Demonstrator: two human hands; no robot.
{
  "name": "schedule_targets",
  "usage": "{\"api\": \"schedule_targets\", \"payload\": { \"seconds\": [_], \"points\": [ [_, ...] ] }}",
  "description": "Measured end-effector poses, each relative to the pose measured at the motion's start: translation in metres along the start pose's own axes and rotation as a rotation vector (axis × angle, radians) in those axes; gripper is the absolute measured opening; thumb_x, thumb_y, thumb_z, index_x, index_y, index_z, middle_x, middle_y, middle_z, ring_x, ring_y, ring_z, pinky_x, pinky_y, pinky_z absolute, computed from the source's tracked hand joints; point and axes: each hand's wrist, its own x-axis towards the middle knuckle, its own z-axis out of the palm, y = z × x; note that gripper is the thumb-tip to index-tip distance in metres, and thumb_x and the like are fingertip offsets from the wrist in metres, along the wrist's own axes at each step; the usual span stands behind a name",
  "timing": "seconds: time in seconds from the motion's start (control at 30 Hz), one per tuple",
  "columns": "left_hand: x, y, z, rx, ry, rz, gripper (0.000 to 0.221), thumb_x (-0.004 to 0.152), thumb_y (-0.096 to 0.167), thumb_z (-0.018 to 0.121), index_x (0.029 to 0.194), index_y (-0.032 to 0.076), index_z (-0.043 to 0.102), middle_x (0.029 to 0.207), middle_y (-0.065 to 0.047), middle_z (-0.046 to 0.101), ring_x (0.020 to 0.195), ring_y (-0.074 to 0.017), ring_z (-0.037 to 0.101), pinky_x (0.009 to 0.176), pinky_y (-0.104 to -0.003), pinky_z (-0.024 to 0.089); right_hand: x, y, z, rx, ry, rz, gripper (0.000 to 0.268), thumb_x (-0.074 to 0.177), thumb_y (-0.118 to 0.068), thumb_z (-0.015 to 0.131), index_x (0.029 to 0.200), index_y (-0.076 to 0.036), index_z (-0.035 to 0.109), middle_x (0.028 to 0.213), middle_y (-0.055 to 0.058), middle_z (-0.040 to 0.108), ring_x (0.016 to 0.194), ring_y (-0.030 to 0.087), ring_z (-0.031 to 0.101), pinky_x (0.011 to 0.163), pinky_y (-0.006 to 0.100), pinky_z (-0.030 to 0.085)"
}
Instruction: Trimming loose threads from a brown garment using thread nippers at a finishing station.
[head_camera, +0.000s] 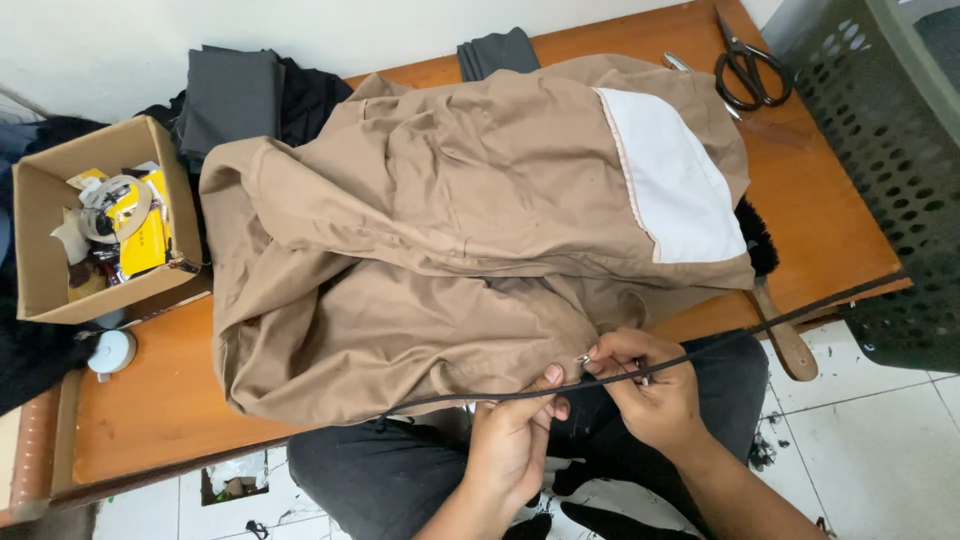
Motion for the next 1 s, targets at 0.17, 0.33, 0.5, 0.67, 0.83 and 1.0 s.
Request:
{"api": "schedule_targets", "payload": {
  "seconds": [0.17, 0.33, 0.5, 0.67, 0.83, 1.0],
  "points": [
    [0.001, 0.001, -0.004, -0.015, -0.012, 0.006, 0.037, 0.070, -0.005, 0.066, 0.041, 0.007, 0.046, 0.037, -0.002, 0.032, 0.045, -0.0136, 0.042, 0.045, -0.028, 0.036, -0.007, -0.003, 0.009, 0.248, 0.306, 0.230, 0.017, 0.088, -0.019, 0.045, 0.087, -0.003, 0.052, 0.066, 0.002, 0.043, 0.054, 0.009, 0.039, 0.050, 0.021, 0.032],
    [0.001, -0.010, -0.013, -0.024, -0.023, -0.037, 0.040, 0.074, -0.004, 0.063, 0.045, 0.011, 0.041, 0.042, 0.002, 0.026, 0.047, -0.0112, 0.035, 0.046, -0.027, 0.034, -0.006, 0.006, 0.007, 0.203, 0.211, 0.304, 0.023, 0.076, -0.023, 0.062, 0.091, -0.009, 0.052, 0.061, -0.005, 0.040, 0.055, 0.003, 0.036, 0.051, 0.018, 0.029],
    [0.006, -0.013, -0.026, -0.096, -0.011, -0.014, 0.027, 0.075, -0.010, 0.059, 0.057, 0.008, 0.048, 0.054, 0.000, 0.041, 0.053, -0.0104, 0.038, 0.047, -0.027, 0.033, -0.003, 0.023, 0.005, 0.460, 0.368, 0.596, 0.009, 0.076, -0.007, 0.062, 0.081, 0.000, 0.057, 0.061, 0.012, 0.055, 0.042, 0.010, 0.040, 0.038, 0.018, 0.028],
    [0.006, -0.014, -0.029, -0.102, 0.012, -0.044, 0.028, 0.075, -0.009, 0.059, 0.054, 0.007, 0.049, 0.056, -0.002, 0.042, 0.054, -0.0127, 0.040, 0.047, -0.028, 0.033, 0.005, 0.010, -0.001, 0.485, 0.444, 0.557, 0.025, 0.087, -0.029, 0.049, 0.079, -0.005, 0.048, 0.059, 0.005, 0.043, 0.042, 0.007, 0.033, 0.040, 0.017, 0.025],
    [0.004, -0.016, -0.027, -0.091, -0.008, -0.061, 0.026, 0.077, -0.008, 0.057, 0.057, 0.007, 0.049, 0.058, -0.002, 0.043, 0.055, -0.0121, 0.040, 0.047, -0.027, 0.032, -0.006, 0.023, 0.003, 0.181, 0.103, 0.571, 0.015, 0.068, -0.008, 0.070, 0.080, -0.008, 0.061, 0.075, 0.002, 0.060, 0.068, 0.011, 0.056, 0.063, 0.023, 0.046],
    [0.006, -0.023, -0.035, -0.119, 0.016, -0.048, 0.024, 0.075, -0.010, 0.058, 0.057, 0.005, 0.052, 0.058, -0.002, 0.044, 0.056, -0.0121, 0.040, 0.048, -0.028, 0.032, -0.004, 0.014, 0.008, 0.414, 0.416, 0.560, 0.007, 0.081, -0.015, 0.059, 0.081, -0.009, 0.056, 0.061, 0.003, 0.053, 0.042, 0.005, 0.035, 0.038, 0.017, 0.023]
  ]
}}
